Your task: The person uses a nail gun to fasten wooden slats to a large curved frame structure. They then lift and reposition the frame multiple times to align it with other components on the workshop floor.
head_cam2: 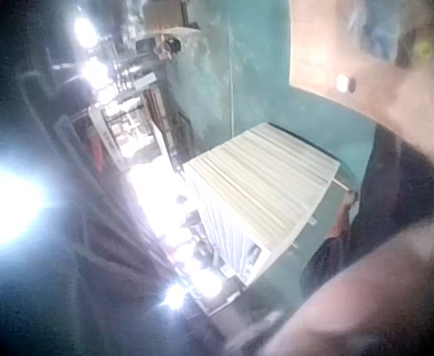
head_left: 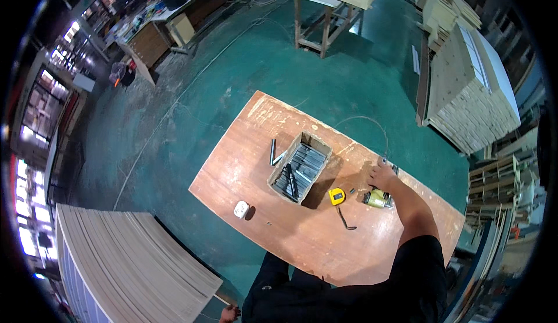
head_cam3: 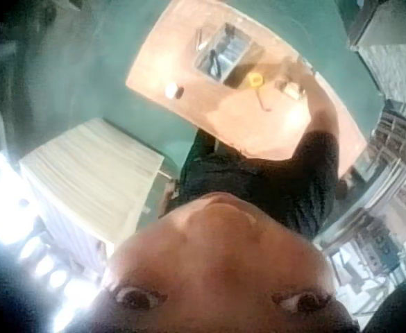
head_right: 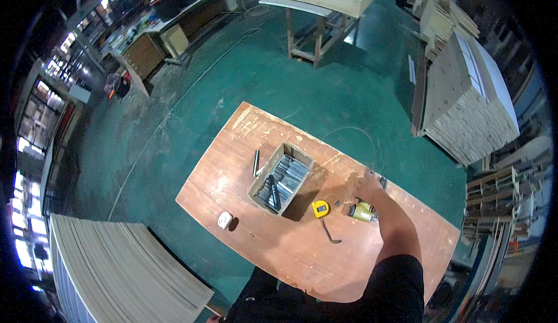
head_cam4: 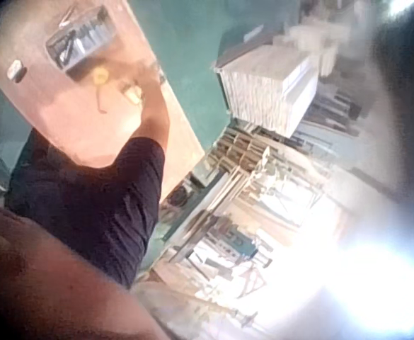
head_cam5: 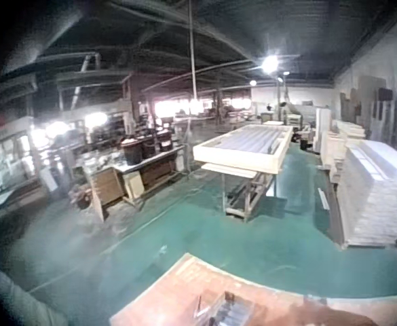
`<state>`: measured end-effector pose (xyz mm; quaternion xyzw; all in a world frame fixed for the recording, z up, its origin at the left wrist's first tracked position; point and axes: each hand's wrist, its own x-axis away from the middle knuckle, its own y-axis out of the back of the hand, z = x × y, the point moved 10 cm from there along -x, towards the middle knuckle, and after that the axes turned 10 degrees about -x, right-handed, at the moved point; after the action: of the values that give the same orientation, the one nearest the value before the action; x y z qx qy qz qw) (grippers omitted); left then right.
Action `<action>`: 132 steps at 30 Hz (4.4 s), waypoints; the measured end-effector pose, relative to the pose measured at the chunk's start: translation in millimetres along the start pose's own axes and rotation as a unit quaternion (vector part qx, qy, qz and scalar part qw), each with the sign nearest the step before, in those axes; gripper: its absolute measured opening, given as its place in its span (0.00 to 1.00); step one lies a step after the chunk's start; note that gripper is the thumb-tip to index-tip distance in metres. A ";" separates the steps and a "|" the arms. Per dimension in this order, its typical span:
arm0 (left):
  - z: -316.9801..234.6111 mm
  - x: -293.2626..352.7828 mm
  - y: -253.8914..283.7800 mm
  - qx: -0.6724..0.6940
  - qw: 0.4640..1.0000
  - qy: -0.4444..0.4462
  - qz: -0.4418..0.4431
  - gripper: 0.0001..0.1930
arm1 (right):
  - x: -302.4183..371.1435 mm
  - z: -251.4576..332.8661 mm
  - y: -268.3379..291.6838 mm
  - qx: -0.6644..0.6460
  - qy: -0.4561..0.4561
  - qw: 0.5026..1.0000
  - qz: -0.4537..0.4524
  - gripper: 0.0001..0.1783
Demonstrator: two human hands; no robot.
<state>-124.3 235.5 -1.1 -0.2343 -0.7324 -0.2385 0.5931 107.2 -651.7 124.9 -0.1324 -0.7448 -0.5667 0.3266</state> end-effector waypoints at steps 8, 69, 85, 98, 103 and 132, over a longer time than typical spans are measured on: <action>50.3 34.9 -79.8 0.129 0.982 0.054 -0.127 0.16 | -13.8 -142.9 188.7 -0.022 -0.159 0.974 -0.160 0.08; 1177.2 777.0 687.7 0.005 0.542 -0.249 -0.803 0.09 | 352.0 1669.8 530.1 -0.520 0.407 0.748 0.065 0.24; 1233.9 638.6 1078.6 -0.361 0.745 -0.253 -0.500 0.16 | 448.2 1931.7 738.0 -0.493 0.194 0.819 -0.221 0.24; 1215.2 647.8 1071.1 -0.378 0.684 -0.350 -0.516 0.20 | 371.9 2095.3 835.9 -0.318 0.304 0.869 -0.228 0.36; 1201.2 635.5 1067.6 -0.392 0.680 -0.336 -0.520 0.24 | 315.1 2223.4 852.0 -0.139 0.364 0.919 -0.057 0.46; 1208.7 635.3 1066.6 -0.358 0.707 -0.314 -0.523 0.18 | 252.4 2319.9 806.7 -0.135 0.415 0.893 0.113 0.24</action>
<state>-490.1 1860.2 477.2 -0.0699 -0.7413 -0.6673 -0.0190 -405.4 1723.7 561.8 -0.0112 -0.4383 -0.6245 0.6463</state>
